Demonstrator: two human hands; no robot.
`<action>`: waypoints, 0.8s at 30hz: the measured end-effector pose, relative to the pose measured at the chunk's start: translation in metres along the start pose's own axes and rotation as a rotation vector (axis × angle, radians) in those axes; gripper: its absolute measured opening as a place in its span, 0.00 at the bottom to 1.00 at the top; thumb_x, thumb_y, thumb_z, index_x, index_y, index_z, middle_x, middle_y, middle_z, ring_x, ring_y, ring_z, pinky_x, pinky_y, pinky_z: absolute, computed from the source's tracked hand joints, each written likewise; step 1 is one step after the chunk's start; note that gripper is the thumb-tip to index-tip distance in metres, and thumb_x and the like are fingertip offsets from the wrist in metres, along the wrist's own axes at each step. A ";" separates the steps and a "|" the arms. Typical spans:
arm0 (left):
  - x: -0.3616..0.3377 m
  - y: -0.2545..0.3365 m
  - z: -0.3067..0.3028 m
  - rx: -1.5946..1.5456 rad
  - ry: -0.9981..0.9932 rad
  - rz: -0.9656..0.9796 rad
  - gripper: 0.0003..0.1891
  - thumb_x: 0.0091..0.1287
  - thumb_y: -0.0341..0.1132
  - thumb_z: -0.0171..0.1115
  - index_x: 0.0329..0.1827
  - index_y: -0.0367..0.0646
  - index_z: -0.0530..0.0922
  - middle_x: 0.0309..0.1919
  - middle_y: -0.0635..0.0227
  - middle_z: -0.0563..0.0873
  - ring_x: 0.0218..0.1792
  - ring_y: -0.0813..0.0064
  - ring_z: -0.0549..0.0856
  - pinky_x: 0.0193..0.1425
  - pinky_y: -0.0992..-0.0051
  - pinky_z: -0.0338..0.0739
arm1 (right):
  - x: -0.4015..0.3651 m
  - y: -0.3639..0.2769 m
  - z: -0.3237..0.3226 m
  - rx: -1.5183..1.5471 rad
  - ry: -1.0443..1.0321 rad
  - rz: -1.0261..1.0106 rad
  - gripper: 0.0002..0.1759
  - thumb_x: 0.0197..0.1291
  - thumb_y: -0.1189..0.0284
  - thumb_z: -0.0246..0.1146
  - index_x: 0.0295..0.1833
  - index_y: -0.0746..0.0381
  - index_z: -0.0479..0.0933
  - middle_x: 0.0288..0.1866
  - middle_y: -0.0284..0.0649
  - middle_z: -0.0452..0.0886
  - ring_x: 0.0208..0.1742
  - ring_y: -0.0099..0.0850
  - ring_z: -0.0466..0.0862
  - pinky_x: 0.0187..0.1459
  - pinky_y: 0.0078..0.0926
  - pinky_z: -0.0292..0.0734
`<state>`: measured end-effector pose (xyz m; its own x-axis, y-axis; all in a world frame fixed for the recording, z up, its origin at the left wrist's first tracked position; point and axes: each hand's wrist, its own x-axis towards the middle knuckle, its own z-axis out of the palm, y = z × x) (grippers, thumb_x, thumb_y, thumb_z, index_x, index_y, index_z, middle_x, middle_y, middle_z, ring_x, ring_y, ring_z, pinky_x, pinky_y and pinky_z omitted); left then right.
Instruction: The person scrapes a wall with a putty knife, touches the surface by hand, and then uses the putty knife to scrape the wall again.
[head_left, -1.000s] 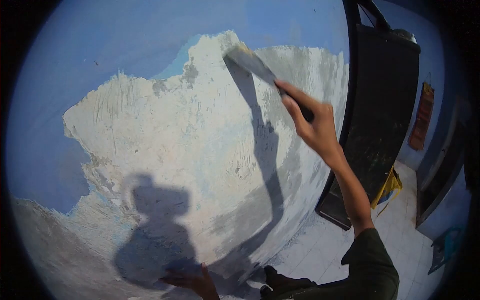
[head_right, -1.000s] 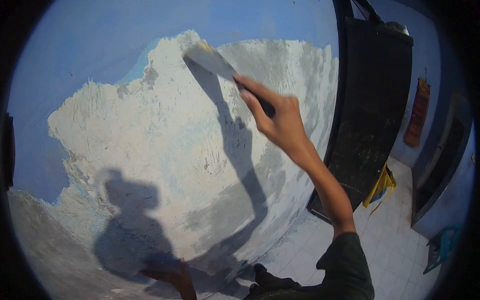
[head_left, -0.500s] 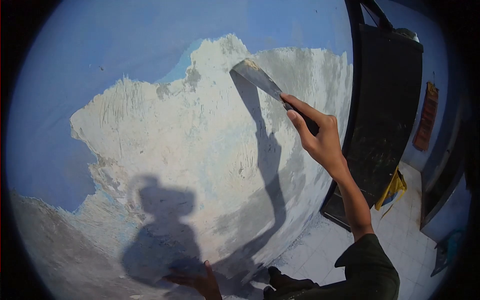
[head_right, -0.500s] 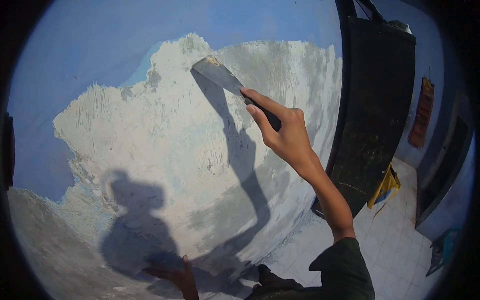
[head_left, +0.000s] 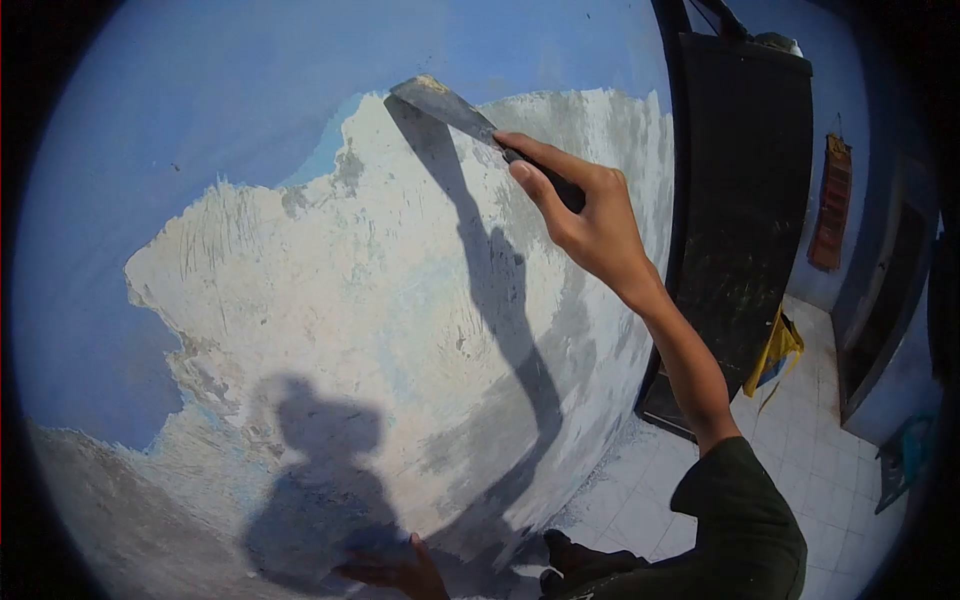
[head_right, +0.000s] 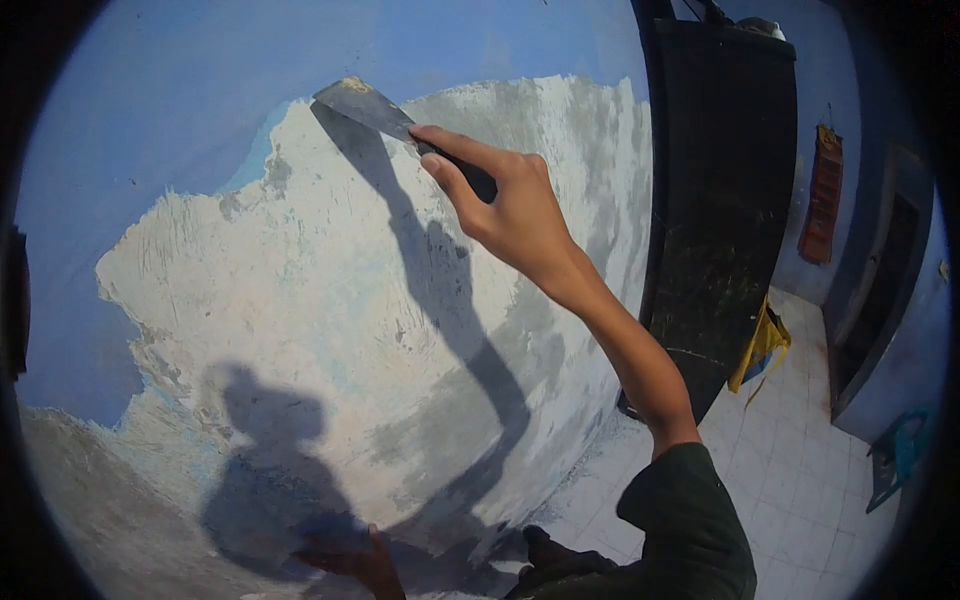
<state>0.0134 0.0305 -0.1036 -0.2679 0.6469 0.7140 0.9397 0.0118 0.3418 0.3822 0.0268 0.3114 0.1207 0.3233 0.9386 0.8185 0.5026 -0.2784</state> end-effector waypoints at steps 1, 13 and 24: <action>0.002 0.001 0.002 0.000 0.004 0.001 0.63 0.65 0.76 0.57 0.86 0.37 0.41 0.80 0.28 0.36 0.81 0.28 0.42 0.77 0.31 0.54 | -0.002 0.001 -0.001 -0.007 0.001 -0.008 0.18 0.73 0.66 0.65 0.64 0.56 0.85 0.53 0.46 0.91 0.44 0.30 0.93 0.45 0.26 0.85; -0.002 -0.010 -0.003 0.024 -0.015 0.035 0.62 0.66 0.75 0.57 0.85 0.34 0.44 0.77 0.22 0.42 0.78 0.23 0.47 0.74 0.31 0.59 | -0.035 0.021 -0.002 -0.124 0.021 -0.062 0.17 0.73 0.66 0.65 0.63 0.57 0.86 0.50 0.47 0.91 0.35 0.27 0.91 0.40 0.25 0.84; -0.010 -0.018 -0.002 0.070 -0.008 0.068 0.61 0.66 0.75 0.56 0.84 0.31 0.46 0.75 0.16 0.49 0.76 0.17 0.52 0.72 0.31 0.64 | -0.009 0.020 -0.002 -0.126 -0.025 -0.039 0.17 0.73 0.65 0.65 0.63 0.57 0.85 0.51 0.44 0.91 0.34 0.26 0.87 0.37 0.24 0.80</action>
<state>-0.0015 0.0226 -0.1155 -0.2011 0.6544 0.7290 0.9683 0.0202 0.2490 0.3984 0.0323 0.2979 0.0748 0.3258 0.9425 0.8867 0.4108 -0.2123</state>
